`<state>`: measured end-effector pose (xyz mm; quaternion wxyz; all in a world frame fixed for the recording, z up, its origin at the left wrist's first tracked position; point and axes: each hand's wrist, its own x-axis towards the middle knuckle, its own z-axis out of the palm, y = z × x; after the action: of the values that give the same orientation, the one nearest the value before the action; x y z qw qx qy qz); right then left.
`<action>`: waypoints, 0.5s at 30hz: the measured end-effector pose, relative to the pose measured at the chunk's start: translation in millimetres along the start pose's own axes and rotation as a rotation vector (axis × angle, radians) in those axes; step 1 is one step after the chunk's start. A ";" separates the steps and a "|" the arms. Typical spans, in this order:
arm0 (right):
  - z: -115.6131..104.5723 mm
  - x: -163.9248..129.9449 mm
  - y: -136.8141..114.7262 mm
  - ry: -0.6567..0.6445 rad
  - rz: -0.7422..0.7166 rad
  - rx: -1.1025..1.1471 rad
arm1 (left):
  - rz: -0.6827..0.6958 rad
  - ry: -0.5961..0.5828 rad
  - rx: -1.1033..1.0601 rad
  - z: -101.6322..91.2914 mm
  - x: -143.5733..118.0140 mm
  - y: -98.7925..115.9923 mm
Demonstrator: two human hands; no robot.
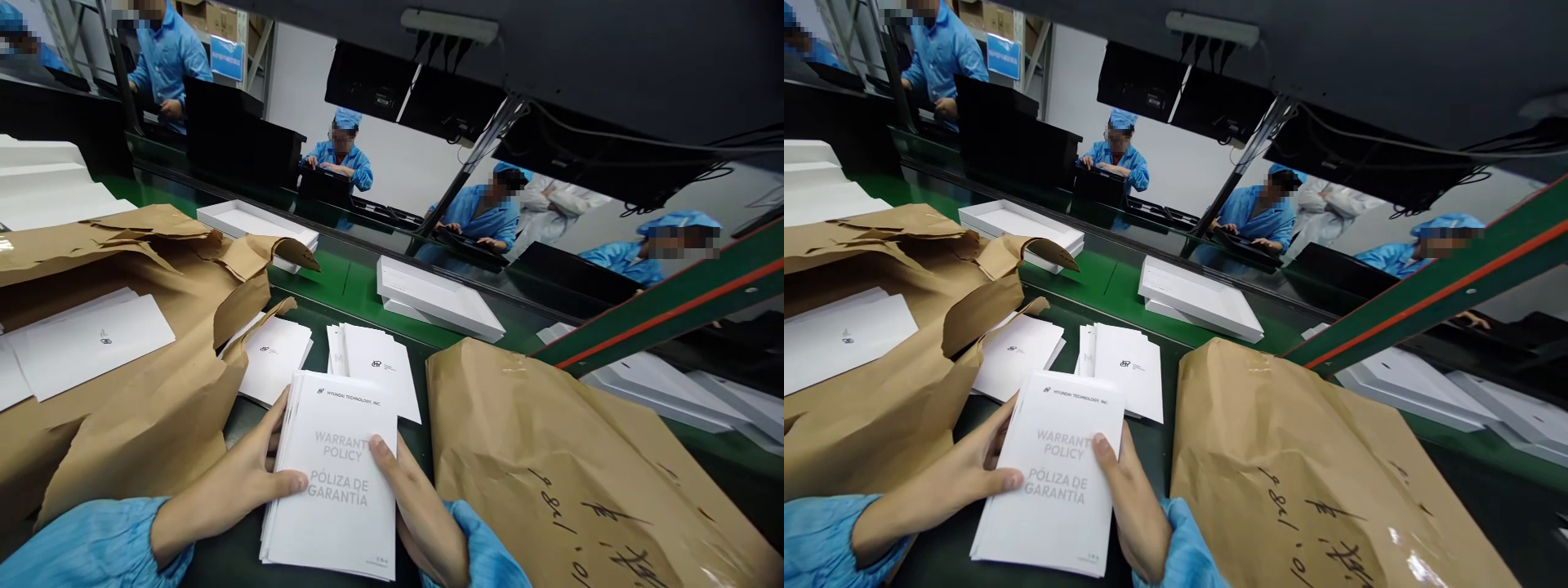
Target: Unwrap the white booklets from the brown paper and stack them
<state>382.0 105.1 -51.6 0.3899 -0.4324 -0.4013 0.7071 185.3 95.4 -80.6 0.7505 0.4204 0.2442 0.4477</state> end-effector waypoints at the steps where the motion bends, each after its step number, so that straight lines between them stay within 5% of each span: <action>1: 0.2 0.0 -0.4 -0.005 -0.003 0.011 | 0.003 0.004 0.004 -0.5 0.3 0.4; 9: 8.6 2.9 -13.5 0.042 0.039 0.217 | -0.015 0.010 0.069 -8.9 6.8 18.9; 15: 14.4 24.4 -39.5 0.204 0.113 0.487 | 0.232 0.503 0.887 -58.6 27.4 42.8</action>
<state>368.8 138.5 -18.8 0.4806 -0.4168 -0.1533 0.7562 135.0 154.1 -74.9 0.3640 0.6014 0.5350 0.4686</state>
